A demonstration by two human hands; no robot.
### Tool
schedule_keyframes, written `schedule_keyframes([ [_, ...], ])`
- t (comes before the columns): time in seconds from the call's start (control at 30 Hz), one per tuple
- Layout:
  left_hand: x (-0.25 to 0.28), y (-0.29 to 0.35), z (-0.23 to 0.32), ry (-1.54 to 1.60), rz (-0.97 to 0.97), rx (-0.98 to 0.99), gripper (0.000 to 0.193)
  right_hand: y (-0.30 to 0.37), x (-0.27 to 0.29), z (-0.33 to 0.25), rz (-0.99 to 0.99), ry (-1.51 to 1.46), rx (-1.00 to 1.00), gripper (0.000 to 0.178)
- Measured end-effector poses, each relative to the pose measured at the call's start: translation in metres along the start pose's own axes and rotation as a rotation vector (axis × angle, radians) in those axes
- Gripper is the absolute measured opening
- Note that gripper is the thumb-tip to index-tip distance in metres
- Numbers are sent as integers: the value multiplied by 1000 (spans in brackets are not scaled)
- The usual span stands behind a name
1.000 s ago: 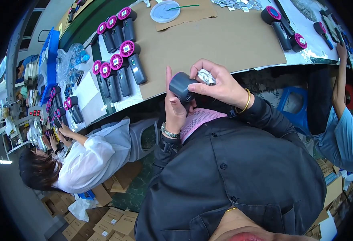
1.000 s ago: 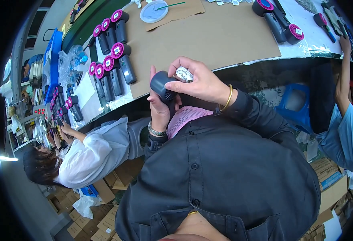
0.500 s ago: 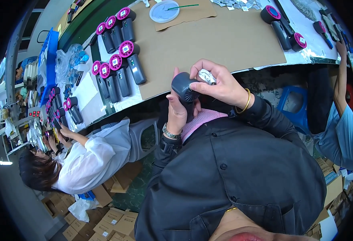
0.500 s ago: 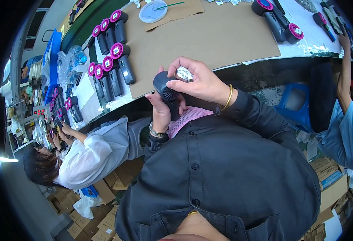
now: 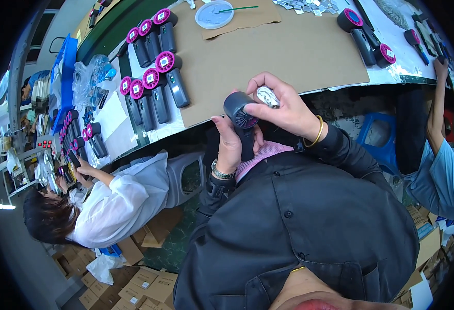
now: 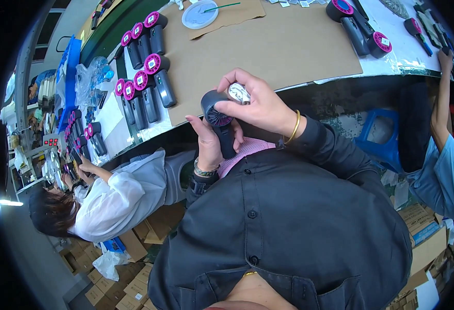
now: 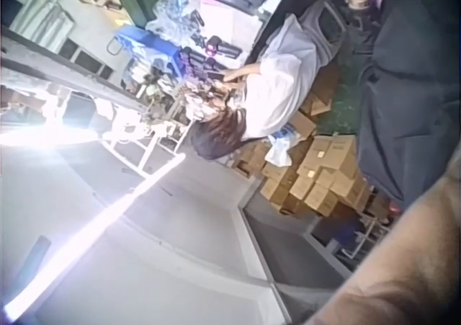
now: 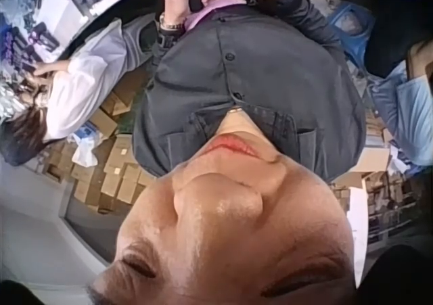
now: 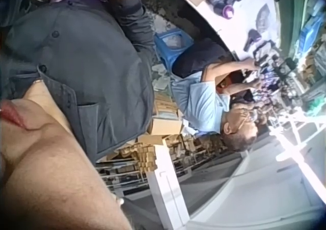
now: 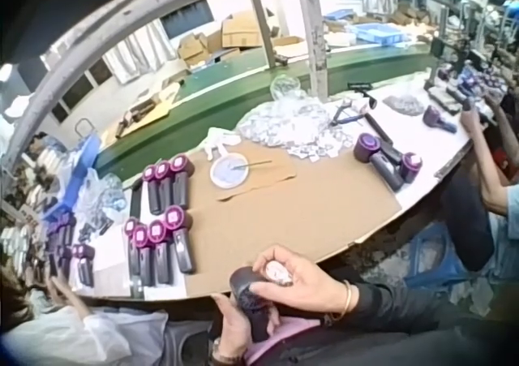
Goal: The person wipes a hair dryer with a cloth, applies a substance to it using a small stick, and presses a small square component onto it by hand before tapping it with a padded tool.
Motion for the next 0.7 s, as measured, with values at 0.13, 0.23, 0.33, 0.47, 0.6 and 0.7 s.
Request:
schedule_keyframes([
  [0.13,2,-3,-1,-119,30,-60,109,0,-12,-11,12,67,-28,27],
  [0.23,-3,1,2,-95,53,-19,113,-1,-6,-1,30,82,3,27],
  [0.33,-2,1,1,-47,30,8,111,-2,-1,5,27,93,129,30],
  [0.47,-2,2,2,15,-10,-24,116,2,2,4,116,-134,-81,28],
  [0.6,-6,4,10,-37,103,-169,118,4,8,9,70,-250,-72,25],
  [0.7,-4,4,14,-106,201,-282,119,4,7,9,48,-252,-65,26],
])
Point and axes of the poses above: each hand's wrist, its own y-axis away from the middle knuckle, its own x-axis out of the back of the hand, z = x × y, the point moved 2 cm from there along -y, towards the middle knuckle, and after that the axes turned 15 degrees about x, right-handed, at the moved point
